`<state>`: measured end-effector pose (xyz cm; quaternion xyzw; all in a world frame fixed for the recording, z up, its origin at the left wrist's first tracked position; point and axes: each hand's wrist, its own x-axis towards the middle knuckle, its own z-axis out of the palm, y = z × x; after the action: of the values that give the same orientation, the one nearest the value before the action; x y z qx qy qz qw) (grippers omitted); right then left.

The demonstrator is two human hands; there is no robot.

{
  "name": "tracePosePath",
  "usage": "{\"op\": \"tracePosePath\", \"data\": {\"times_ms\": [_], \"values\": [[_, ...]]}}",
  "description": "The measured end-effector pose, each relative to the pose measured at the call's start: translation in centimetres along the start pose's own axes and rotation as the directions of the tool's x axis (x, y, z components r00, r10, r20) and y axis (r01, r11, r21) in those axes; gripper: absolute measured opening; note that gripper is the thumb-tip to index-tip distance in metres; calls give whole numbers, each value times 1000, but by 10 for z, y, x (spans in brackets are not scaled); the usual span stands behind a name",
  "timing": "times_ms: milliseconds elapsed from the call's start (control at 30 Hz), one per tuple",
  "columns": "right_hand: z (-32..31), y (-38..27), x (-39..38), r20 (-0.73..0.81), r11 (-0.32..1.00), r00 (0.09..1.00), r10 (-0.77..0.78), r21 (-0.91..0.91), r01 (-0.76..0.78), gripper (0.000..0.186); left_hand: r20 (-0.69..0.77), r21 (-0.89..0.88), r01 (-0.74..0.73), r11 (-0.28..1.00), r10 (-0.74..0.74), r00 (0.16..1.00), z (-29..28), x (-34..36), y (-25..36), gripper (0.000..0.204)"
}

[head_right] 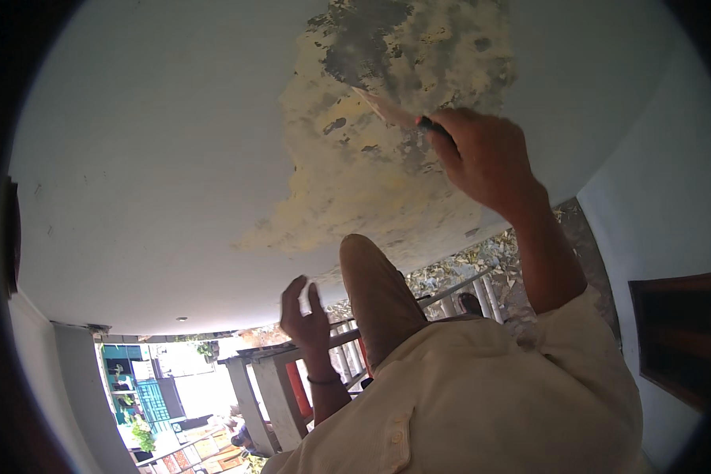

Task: The person applies plaster to a ceiling using a trowel, smoothing the surface with repeated strokes. The person stands on a ladder and uses the left hand to stabilize while spreading the material with the right hand.

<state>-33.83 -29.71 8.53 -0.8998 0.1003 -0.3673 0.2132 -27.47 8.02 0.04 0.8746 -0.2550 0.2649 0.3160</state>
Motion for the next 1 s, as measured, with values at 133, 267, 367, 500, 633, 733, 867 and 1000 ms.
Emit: {"op": "tracePosePath", "data": {"times_ms": [133,267,367,500,633,733,867,1000], "values": [[-14,-14,53,21,973,993,-113,-202,115,12,-247,102,58,993,-31,969,-47,-7,-1,17],[-16,-26,60,37,915,977,-209,-344,209,10,-169,81,175,981,-159,973,-39,-17,-10,20],[-23,-25,71,74,936,981,-182,-293,196,8,-56,15,198,980,-197,979,-19,-17,-17,31],[-21,-23,89,148,944,971,-187,-246,220,11,-27,13,57,998,-57,998,14,21,-10,61],[8,-20,87,172,909,955,-243,-302,286,13,25,118,-62,991,60,998,39,79,1,91],[-20,-43,87,115,935,979,-166,-297,193,13,92,191,-4,982,-14,996,43,105,-20,104],[-16,-33,92,186,893,959,-213,-362,268,13,141,71,54,996,-64,988,67,127,-38,113],[-10,-34,88,202,892,952,-232,-345,290,11,98,61,-27,998,21,995,87,129,-59,116]]}}
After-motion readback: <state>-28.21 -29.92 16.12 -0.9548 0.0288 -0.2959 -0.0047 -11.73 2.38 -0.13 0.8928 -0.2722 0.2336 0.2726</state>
